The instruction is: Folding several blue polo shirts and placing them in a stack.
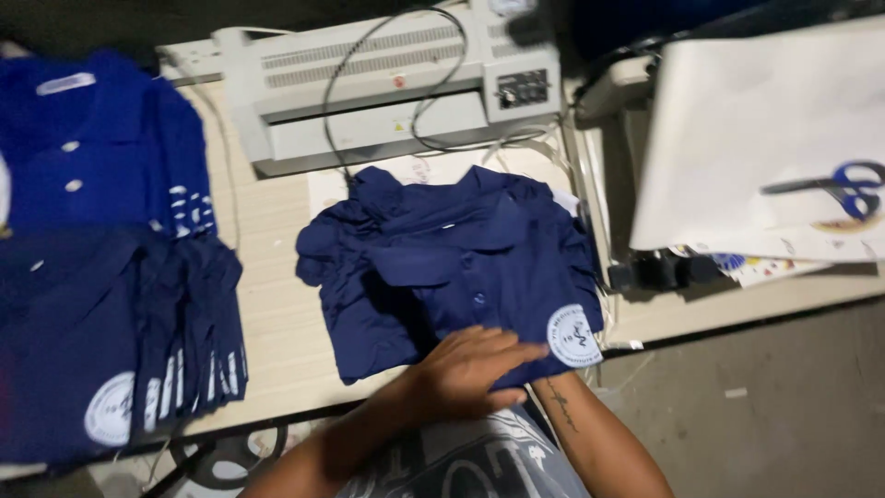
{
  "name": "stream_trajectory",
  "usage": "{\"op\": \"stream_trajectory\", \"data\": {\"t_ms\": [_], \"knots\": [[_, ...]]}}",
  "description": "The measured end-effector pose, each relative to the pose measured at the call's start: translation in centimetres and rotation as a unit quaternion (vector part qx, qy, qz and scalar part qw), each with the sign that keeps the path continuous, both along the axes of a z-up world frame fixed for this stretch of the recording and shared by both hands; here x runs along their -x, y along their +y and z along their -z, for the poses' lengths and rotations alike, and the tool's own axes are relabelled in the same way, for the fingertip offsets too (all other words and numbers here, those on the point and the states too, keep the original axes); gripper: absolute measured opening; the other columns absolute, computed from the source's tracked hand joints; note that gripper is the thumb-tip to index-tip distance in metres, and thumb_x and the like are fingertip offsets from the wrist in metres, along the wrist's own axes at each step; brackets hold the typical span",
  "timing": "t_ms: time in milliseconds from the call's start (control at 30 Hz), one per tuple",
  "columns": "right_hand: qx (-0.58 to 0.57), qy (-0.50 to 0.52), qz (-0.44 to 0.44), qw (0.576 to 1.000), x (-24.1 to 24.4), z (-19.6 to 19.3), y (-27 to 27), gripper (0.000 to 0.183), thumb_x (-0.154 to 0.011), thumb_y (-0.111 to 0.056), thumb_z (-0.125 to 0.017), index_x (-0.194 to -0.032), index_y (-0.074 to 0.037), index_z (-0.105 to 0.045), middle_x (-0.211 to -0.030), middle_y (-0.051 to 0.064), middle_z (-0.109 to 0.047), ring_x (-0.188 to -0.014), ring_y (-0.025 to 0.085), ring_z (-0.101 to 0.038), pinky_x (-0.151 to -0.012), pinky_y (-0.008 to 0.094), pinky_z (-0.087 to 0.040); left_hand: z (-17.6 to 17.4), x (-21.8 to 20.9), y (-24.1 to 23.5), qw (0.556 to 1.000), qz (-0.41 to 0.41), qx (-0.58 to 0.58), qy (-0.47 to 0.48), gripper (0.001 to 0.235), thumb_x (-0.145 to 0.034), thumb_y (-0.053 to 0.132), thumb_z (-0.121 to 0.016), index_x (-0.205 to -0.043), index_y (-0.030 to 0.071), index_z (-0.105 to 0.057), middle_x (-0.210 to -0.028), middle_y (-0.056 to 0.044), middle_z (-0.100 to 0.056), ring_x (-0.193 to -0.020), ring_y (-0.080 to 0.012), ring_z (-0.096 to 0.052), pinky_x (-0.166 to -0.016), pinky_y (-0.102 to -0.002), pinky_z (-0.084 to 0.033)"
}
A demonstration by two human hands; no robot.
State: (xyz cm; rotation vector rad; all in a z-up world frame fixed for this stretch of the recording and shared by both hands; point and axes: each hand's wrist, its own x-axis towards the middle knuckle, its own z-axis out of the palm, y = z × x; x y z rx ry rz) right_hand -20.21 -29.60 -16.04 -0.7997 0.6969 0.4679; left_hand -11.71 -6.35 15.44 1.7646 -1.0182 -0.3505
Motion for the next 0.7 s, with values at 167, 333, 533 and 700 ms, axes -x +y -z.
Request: {"op": "stream_trajectory", "data": {"t_ms": [167, 333, 533, 700], "knots": [[-0.079, -0.050, -0.028, 0.995, 0.3, 1.0, -0.8, 0.071, -0.101, -0.059, -0.046, -0.145, -0.003, -0.044, -0.129, 0.014, -0.056, -0.107, 0.028, -0.058, -0.094, 0.048, -0.051, 5.7, 3.2, 4.9, 0.971, -0.036, -0.068, 0.226, 0.028, -0.098, 0.027, -0.070, -0.117, 0.007, -0.068, -0.100, -0.014, -0.069, -0.097, -0.0280, -0.069, -0.088, -0.040, -0.055], [-0.173, -0.083, -0.076, 0.978, -0.6, 3.6, 0.5, 0.075, -0.103, -0.060, -0.045, -0.147, 0.001, -0.041, -0.134, 0.018, -0.055, -0.113, 0.032, -0.056, -0.099, 0.050, -0.048, 11.3, 5.8, 7.6, 0.850, -0.312, -0.113, 0.409, 0.063, -0.094, 0.033, -0.077, -0.136, -0.001, -0.045, -0.127, -0.017, -0.054, -0.118, -0.0252, -0.053, -0.099, -0.041, -0.046], [-0.269, -0.116, -0.105, 0.950, -4.1, 4.0, 2.6, 0.080, -0.105, -0.061, -0.045, -0.149, 0.006, -0.038, -0.139, 0.023, -0.052, -0.121, 0.036, -0.053, -0.106, 0.051, -0.044, 8.5, 6.2, 8.4, 0.796, -0.367, 0.262, 0.405, 0.074, -0.088, 0.025, -0.079, -0.148, -0.002, -0.045, -0.143, -0.012, -0.059, -0.131, -0.0201, -0.057, -0.114, -0.038, -0.043], [-0.340, -0.138, -0.097, 0.925, -7.5, -8.3, 9.7, 0.084, -0.107, -0.062, -0.044, -0.151, 0.009, -0.035, -0.144, 0.028, -0.051, -0.127, 0.040, -0.051, -0.112, 0.053, -0.040, 8.2, 6.9, 15.4, 0.701, -0.395, 0.335, 0.490, 0.072, -0.084, 0.019, -0.080, -0.146, -0.001, -0.050, -0.133, -0.012, -0.065, -0.120, -0.0221, -0.062, -0.108, -0.041, -0.048]]}}
